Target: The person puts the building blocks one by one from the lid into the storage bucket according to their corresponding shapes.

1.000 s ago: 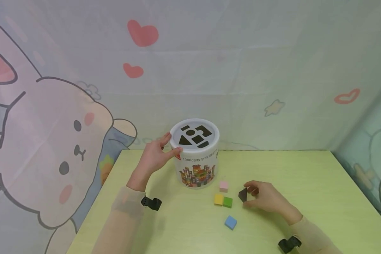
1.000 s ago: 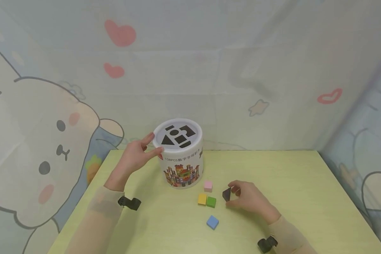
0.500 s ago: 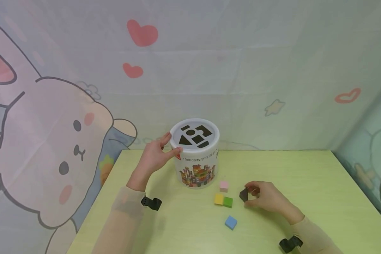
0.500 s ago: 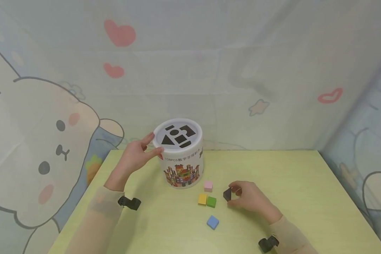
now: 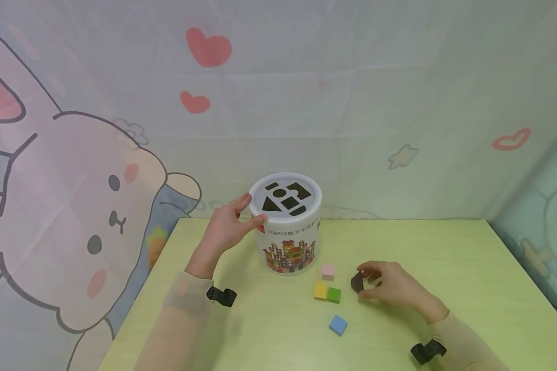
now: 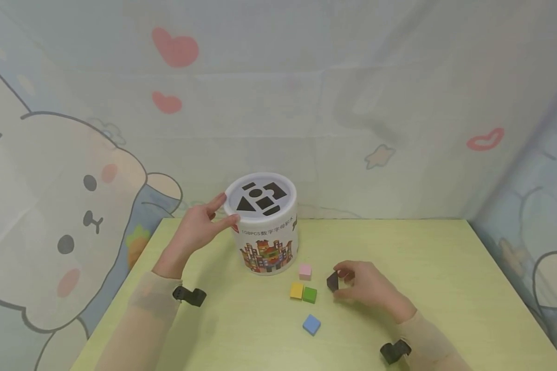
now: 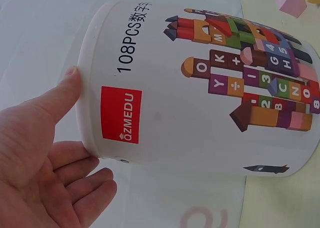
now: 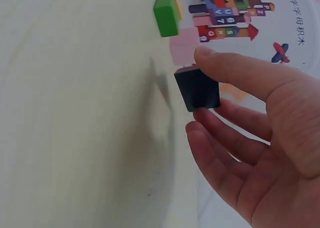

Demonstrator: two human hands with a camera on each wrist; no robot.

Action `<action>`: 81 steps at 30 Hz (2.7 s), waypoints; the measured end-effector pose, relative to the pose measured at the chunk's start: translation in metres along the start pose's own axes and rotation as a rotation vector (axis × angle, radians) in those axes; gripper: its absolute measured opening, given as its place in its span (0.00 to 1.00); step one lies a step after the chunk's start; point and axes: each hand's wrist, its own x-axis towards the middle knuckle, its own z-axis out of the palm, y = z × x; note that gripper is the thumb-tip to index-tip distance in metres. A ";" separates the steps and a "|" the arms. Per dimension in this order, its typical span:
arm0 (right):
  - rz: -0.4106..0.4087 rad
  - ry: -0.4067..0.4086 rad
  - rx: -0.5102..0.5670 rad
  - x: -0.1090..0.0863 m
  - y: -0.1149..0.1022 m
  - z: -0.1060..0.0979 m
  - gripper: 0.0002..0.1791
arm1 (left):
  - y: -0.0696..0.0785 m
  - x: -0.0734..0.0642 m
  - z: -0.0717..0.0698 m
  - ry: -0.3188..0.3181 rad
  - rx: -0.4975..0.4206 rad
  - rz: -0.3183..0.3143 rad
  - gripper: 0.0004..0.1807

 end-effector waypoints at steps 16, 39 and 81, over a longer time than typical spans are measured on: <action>-0.167 -0.056 -0.027 0.027 -0.057 -0.071 0.34 | 0.005 0.000 -0.005 -0.018 0.035 0.000 0.49; -0.251 -0.106 0.115 0.097 -0.150 -0.091 0.35 | 0.010 0.001 -0.009 -0.046 0.091 0.015 0.48; -0.235 -0.183 -0.018 0.190 -0.192 -0.062 0.33 | 0.008 0.002 -0.007 -0.048 0.081 0.000 0.47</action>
